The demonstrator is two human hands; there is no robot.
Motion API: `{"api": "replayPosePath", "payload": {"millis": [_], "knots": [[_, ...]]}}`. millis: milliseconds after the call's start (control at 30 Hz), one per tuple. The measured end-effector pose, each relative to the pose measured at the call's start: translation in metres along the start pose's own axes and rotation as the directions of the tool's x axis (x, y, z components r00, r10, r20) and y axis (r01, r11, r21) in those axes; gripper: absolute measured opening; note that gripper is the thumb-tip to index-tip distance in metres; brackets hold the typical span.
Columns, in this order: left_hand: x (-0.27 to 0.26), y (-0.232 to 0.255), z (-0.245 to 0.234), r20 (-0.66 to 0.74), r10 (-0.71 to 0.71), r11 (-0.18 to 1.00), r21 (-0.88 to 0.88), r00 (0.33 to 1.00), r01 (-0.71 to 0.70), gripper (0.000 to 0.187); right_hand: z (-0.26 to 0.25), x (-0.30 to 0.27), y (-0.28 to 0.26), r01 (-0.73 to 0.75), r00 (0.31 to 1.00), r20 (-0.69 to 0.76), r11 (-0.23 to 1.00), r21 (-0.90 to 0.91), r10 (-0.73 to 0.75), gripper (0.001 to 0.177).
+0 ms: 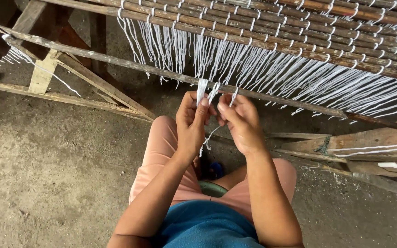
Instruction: Tying individual white candle wicks onto horizontal wooden rods on a frame.
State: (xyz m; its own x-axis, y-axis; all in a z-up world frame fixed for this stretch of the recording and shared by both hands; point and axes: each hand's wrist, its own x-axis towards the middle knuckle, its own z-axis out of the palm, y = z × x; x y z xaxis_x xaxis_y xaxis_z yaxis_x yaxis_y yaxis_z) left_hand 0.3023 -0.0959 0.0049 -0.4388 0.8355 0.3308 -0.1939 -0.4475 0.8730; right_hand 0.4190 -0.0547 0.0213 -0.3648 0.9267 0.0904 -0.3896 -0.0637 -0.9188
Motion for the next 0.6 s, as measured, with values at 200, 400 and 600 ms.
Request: {"api": "replayPosePath", "payload": {"millis": [200,400,600], "knots": [[-0.003,-0.003,-0.003,-0.026,0.056,0.993,0.102,0.998,-0.053,0.013,0.017,0.012,0.011,0.137,0.982,-0.094,0.962,-0.236,-0.163,0.007],[-0.004,-0.014,-0.01,-0.021,0.027,0.993,0.112,0.999,-0.024,0.015,0.013,0.011,0.008,0.139,0.98,-0.124,0.979,-0.15,-0.158,0.001],[0.005,0.008,0.001,-0.071,0.052,0.998,0.047,0.996,-0.049,0.017,0.013,0.007,-0.013,0.066,0.997,-0.031,0.997,0.047,-0.064,0.004]]}}
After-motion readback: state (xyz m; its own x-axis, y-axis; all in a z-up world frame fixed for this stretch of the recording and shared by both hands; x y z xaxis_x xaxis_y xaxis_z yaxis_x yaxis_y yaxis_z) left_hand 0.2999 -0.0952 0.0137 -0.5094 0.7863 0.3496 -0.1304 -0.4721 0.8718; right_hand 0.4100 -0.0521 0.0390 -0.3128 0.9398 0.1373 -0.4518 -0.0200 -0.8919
